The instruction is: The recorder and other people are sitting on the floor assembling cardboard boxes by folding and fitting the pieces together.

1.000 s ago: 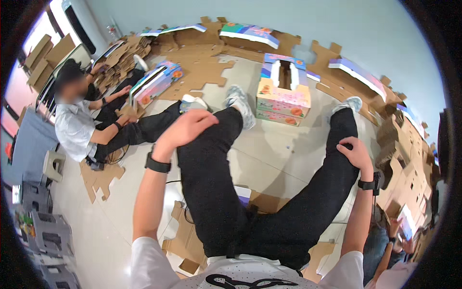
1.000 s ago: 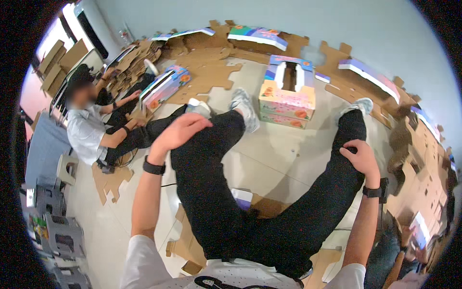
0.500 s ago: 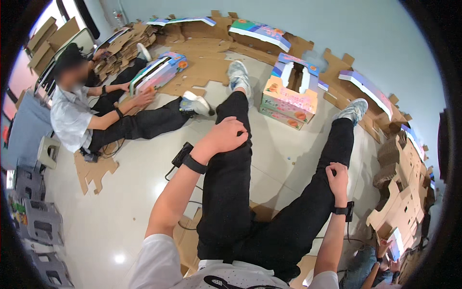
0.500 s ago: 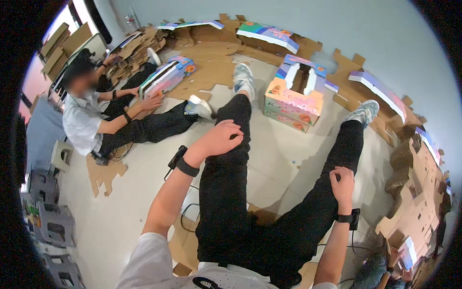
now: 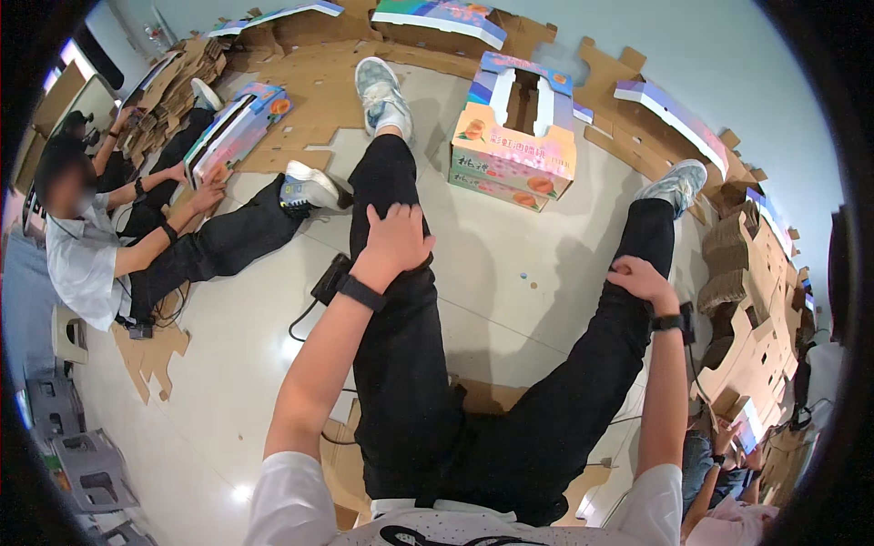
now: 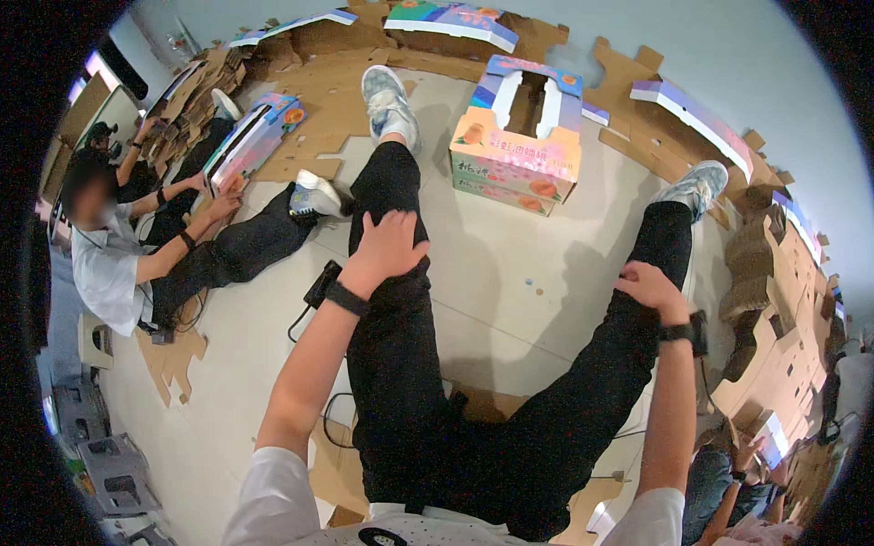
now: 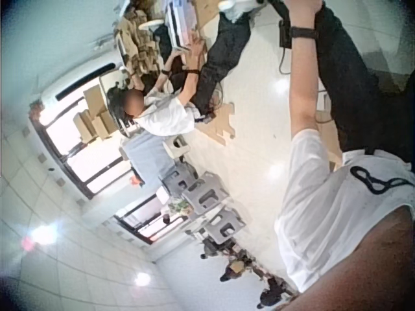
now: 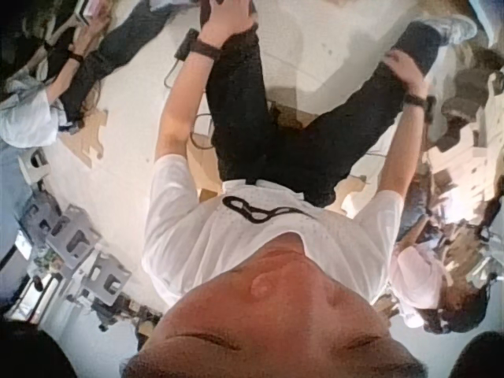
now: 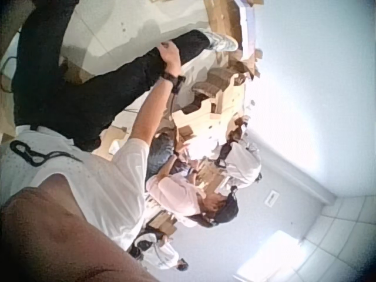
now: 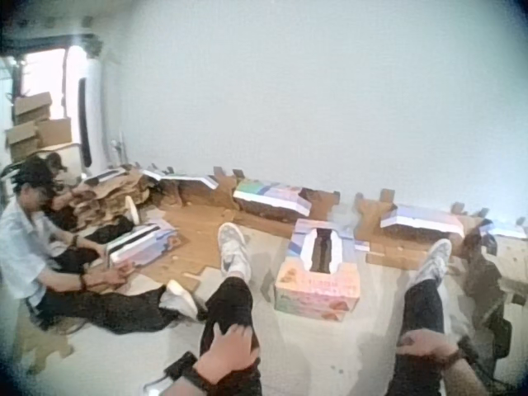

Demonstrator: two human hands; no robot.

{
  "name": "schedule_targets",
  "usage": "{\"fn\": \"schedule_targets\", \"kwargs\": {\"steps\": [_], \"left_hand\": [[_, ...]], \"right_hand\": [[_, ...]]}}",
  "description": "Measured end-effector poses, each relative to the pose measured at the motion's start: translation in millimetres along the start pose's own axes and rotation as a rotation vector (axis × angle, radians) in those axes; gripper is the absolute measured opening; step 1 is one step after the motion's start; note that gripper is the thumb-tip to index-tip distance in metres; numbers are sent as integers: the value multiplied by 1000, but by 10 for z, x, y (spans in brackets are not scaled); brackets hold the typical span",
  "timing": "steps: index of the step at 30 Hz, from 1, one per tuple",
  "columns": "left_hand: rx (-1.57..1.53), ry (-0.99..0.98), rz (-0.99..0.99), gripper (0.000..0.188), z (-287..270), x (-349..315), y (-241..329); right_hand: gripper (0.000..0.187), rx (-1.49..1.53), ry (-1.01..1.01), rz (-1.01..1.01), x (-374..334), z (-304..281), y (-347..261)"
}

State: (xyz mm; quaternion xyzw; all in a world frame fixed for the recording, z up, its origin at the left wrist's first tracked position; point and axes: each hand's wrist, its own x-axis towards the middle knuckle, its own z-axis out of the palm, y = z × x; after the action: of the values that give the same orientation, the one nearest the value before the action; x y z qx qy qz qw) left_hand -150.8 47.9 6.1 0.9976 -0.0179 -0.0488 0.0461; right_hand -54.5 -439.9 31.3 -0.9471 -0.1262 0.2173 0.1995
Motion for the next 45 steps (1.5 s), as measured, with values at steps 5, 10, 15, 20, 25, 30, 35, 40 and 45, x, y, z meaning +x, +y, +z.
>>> {"fn": "schedule_targets", "kwargs": {"steps": [5,10,15,20,25,30,35,40,45], "left_hand": [[-292,371,-56,79,146,878,131],[-792,256,-316,95,124,1728,194],[-1354,244,-384,99,232,2033,219],[-1433,307,-428,94,270,2115,275],[-1490,238,-374,97,313,2001,409],[-1371,157,-313,100,316,1751,460],[-1248,-47,-235,109,225,1440,512],[-1248,-110,-163,88,5,1122,668],[-1245,29,-47,64,73,1147,712]], "right_hand": [[88,307,125,-8,693,416,-497],[96,503,129,8,1165,348,-859],[98,949,50,36,1493,302,-827],[91,1134,64,3,1708,522,-946],[84,1106,156,34,1691,479,-730],[78,939,84,112,1352,429,-602],[77,869,99,141,867,352,-621],[80,852,89,34,642,439,-585],[73,908,385,-61,826,607,-509]]}}
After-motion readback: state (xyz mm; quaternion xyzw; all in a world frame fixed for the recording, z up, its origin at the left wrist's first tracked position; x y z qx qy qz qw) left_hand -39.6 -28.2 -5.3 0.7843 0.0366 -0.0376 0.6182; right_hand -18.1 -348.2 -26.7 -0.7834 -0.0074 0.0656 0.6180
